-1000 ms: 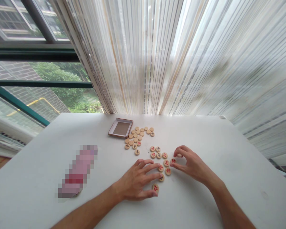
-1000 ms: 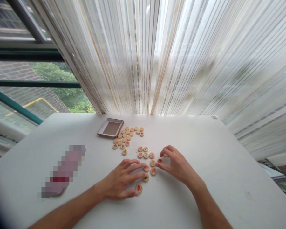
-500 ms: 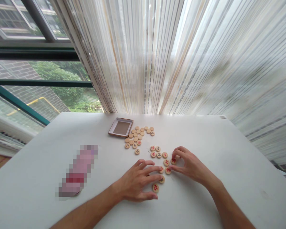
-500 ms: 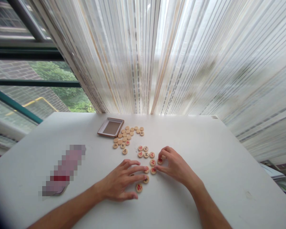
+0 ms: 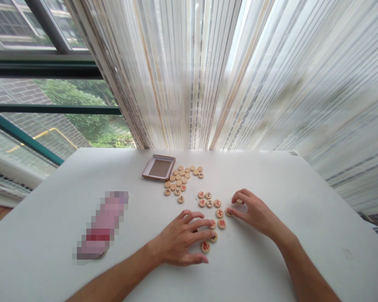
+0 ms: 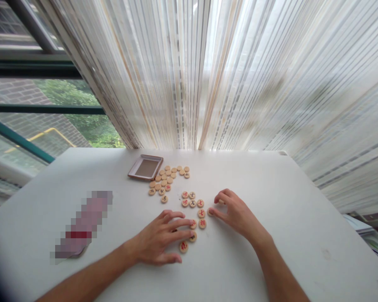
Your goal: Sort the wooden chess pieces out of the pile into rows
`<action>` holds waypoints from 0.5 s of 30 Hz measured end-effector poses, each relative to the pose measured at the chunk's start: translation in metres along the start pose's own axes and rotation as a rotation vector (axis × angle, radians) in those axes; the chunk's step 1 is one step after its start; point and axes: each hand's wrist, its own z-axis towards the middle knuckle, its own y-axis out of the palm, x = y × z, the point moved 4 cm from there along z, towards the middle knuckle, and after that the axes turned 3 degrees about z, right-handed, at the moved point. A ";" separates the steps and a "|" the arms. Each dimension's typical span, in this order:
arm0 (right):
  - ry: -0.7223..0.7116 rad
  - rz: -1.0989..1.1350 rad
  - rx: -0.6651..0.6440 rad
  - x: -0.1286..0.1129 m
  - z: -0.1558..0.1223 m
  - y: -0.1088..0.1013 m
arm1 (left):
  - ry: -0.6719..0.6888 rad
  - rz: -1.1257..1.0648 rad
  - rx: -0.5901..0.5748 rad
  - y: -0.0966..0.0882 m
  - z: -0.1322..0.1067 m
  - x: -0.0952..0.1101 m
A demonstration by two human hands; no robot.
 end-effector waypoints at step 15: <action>0.006 0.019 -0.027 0.000 0.000 0.001 | -0.126 -0.130 0.150 -0.008 -0.007 -0.015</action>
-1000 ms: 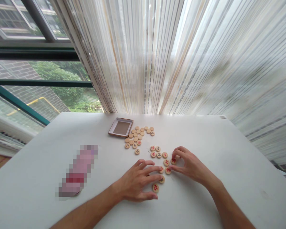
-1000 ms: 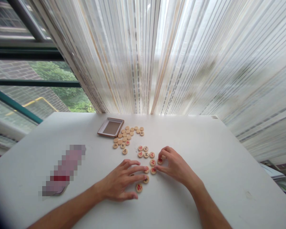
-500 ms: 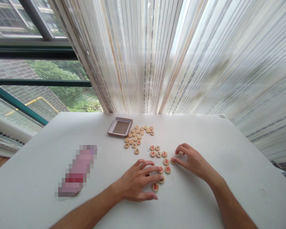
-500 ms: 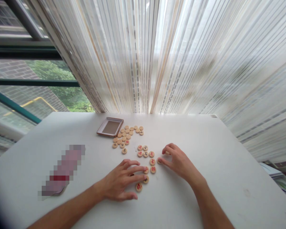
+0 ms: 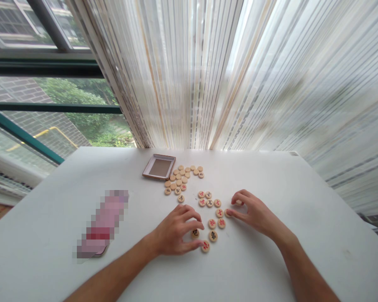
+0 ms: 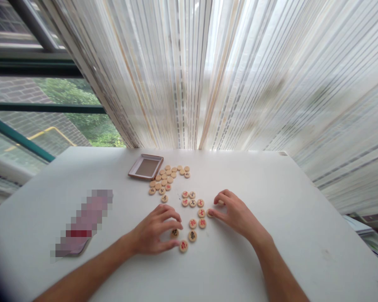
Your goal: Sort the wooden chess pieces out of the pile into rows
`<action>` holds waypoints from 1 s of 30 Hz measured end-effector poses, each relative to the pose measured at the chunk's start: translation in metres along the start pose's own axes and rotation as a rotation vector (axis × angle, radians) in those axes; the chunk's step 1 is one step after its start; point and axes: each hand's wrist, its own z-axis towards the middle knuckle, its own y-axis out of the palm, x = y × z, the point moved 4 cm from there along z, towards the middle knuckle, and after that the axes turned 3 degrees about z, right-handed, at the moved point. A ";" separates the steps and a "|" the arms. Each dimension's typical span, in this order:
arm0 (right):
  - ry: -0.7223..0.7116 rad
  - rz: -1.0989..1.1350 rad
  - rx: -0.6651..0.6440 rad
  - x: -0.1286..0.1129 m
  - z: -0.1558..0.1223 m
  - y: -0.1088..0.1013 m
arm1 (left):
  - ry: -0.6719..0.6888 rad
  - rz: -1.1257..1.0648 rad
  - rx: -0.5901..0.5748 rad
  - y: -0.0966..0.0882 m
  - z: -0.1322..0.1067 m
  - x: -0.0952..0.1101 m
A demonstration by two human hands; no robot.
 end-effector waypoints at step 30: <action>-0.046 -0.055 0.061 -0.005 0.000 -0.006 | 0.022 -0.100 -0.052 0.011 0.002 0.010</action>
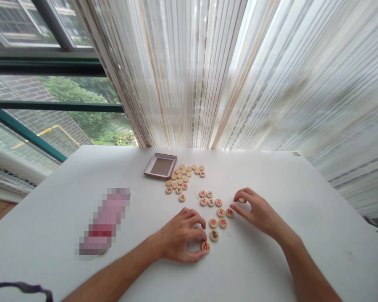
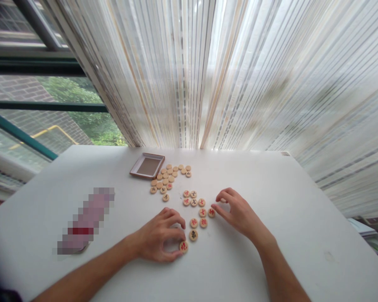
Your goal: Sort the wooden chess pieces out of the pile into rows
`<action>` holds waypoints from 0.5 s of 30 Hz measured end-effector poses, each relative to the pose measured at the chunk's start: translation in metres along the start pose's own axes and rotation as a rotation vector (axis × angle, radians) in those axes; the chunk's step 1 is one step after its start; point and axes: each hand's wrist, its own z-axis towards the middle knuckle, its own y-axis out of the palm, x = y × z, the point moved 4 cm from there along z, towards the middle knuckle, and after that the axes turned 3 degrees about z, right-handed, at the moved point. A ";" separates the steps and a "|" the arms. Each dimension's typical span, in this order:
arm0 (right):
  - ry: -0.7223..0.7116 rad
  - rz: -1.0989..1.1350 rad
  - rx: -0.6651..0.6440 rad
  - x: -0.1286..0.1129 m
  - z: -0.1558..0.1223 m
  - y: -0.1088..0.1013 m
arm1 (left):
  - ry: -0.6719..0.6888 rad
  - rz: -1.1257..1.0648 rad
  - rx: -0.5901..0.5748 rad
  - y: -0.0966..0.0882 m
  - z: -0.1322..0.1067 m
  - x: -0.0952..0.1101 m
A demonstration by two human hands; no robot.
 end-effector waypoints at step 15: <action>0.006 0.010 0.002 0.002 0.001 -0.003 | -0.099 -0.055 -0.118 -0.012 -0.005 -0.012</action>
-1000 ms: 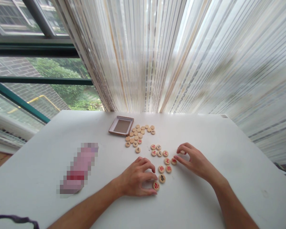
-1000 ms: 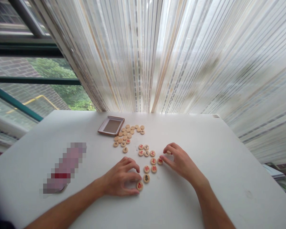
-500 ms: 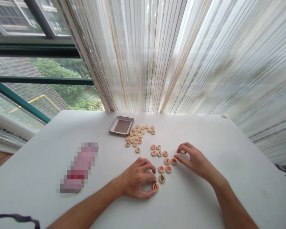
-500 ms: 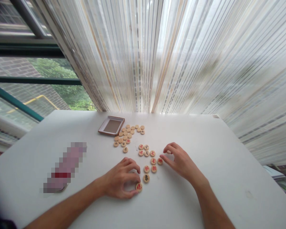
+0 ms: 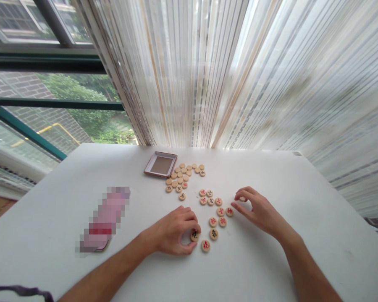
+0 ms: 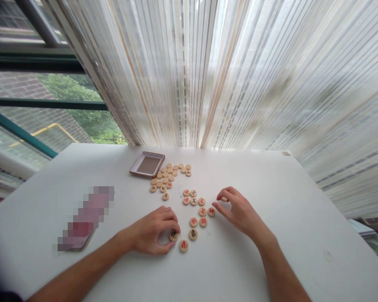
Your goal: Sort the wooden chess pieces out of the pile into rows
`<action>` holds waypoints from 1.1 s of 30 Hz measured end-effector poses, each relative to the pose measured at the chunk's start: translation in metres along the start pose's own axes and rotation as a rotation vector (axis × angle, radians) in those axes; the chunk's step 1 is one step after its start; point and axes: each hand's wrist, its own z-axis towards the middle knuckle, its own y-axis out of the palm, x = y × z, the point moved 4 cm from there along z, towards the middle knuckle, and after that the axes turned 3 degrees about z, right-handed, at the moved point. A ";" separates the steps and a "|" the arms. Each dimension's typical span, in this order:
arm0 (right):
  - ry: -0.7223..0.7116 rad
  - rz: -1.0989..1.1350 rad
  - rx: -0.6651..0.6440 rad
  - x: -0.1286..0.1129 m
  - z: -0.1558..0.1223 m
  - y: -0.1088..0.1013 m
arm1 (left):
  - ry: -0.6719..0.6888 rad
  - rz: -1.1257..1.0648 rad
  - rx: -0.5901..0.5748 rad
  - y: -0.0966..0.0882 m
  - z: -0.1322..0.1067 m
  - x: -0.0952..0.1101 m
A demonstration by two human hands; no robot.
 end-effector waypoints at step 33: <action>-0.008 -0.006 0.046 -0.003 0.000 -0.004 | 0.099 0.070 0.028 0.015 0.008 0.010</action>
